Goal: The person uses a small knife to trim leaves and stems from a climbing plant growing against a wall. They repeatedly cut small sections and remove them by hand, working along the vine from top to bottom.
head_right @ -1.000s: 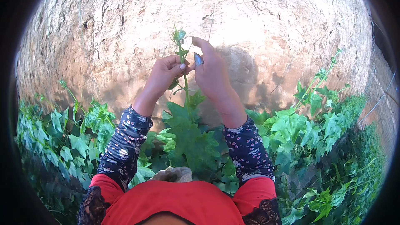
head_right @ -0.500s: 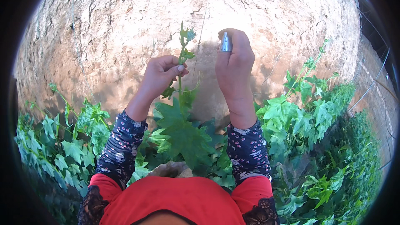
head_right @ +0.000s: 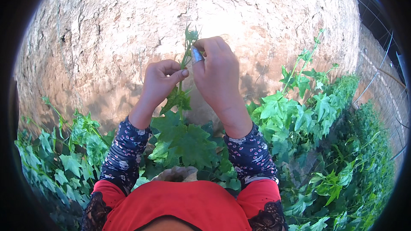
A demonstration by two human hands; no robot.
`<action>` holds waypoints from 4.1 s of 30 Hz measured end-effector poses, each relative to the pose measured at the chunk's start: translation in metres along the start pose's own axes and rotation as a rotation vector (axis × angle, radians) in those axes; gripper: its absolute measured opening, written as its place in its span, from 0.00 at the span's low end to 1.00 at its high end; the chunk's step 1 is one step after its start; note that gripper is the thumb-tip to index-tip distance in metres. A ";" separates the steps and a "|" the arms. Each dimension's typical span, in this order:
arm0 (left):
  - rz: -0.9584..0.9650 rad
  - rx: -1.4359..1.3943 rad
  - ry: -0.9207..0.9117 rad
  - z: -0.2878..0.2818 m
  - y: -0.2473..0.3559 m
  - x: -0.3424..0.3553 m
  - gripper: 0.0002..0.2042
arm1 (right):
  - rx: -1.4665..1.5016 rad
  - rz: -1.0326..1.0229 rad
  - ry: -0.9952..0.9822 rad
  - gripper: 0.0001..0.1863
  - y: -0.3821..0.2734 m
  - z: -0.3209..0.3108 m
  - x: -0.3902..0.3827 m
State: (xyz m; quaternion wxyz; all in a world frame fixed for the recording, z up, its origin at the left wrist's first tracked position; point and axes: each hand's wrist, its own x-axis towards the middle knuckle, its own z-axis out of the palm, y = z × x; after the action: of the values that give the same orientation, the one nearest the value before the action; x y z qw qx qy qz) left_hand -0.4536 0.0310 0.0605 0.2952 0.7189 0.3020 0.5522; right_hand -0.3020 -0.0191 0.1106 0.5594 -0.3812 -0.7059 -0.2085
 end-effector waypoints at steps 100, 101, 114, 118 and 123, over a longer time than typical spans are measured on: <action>-0.261 -0.497 0.235 0.032 -0.072 -0.081 0.04 | 0.202 -0.105 -0.322 0.12 0.054 0.021 -0.090; -0.257 -0.497 0.235 0.031 -0.072 -0.081 0.04 | 0.200 -0.125 -0.343 0.13 0.055 0.024 -0.090; -0.131 -0.228 0.218 0.035 -0.076 -0.078 0.06 | 0.234 0.071 -0.758 0.07 0.080 -0.006 -0.057; -0.303 -0.131 0.194 0.032 -0.072 -0.061 0.11 | 0.686 0.143 -1.053 0.09 0.060 -0.018 -0.061; -0.287 -0.222 0.152 0.036 -0.064 -0.059 0.11 | 0.491 0.208 -0.404 0.09 0.052 0.009 -0.030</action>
State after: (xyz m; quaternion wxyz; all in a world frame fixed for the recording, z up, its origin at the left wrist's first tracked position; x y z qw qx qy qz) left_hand -0.4380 0.0241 -0.0324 0.4247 0.5877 0.3601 0.5869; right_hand -0.2650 0.0110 0.0728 0.5018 -0.3385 -0.7889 0.1058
